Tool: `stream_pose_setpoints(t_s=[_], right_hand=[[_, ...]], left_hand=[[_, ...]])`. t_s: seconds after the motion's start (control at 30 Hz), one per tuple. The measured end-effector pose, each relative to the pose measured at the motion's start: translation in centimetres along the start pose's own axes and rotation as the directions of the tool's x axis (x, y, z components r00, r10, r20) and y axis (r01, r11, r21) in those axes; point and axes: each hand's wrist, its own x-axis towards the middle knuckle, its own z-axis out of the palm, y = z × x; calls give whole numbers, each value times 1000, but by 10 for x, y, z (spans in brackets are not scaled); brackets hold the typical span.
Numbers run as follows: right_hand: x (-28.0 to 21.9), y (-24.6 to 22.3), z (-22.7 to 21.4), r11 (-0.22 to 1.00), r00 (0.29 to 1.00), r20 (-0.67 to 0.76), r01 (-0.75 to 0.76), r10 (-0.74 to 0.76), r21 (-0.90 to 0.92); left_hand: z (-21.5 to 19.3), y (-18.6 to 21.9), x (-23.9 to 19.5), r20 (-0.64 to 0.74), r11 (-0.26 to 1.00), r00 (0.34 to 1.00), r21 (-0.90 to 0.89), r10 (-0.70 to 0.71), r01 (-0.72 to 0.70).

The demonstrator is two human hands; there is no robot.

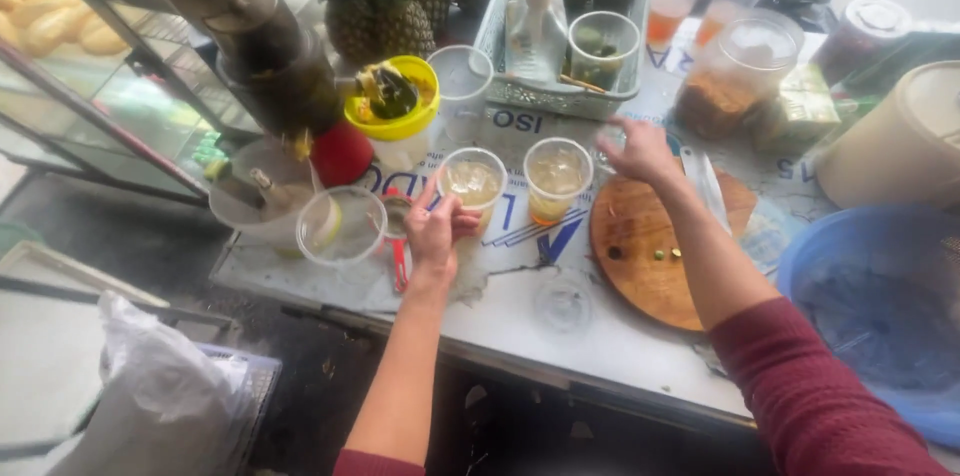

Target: The person prepares drinks by slicing green fruits on a wooden cutting board and placing the pieces into plastic cups. They then add a liquid from a dispenser and scoop ice from a cooler into the cups using a ladle.

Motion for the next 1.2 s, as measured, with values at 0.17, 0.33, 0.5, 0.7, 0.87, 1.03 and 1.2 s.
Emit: stream_pose_setpoints(t_s=[0.17, 0.33, 0.5, 0.7, 0.87, 1.03, 1.2], right_hand=[[13, -2, 16, 958, 965, 104, -220, 242, -183], [-43, -74, -81, 913, 957, -62, -247, 282, 326], [-82, -163, -86, 977, 995, -52, 93, -84, 192], [-92, -174, -56, 990, 981, -139, 133, -138, -49], [-91, -170, -45, 985, 971, -173, 151, -164, -86], [-101, -175, -67, 979, 963, -181, 192, -201, -63], [-206, -146, 6, 974, 853, -479, 226, -208, -21]], left_hand=[[0, 39, -8, 105, 986, 990, 146, -98, 83], [-37, 11, -26, -18, 988, 994, 114, -104, 105], [15, -30, -44, 293, 899, 947, 437, -131, -11], [72, -44, -8, 501, 761, 861, 523, 90, -385], [67, -66, 6, 489, 700, 864, 575, 122, -424], [60, -46, -8, 542, 737, 821, 478, 182, -479], [-13, -42, -41, 513, 754, 858, 571, -18, -326]])
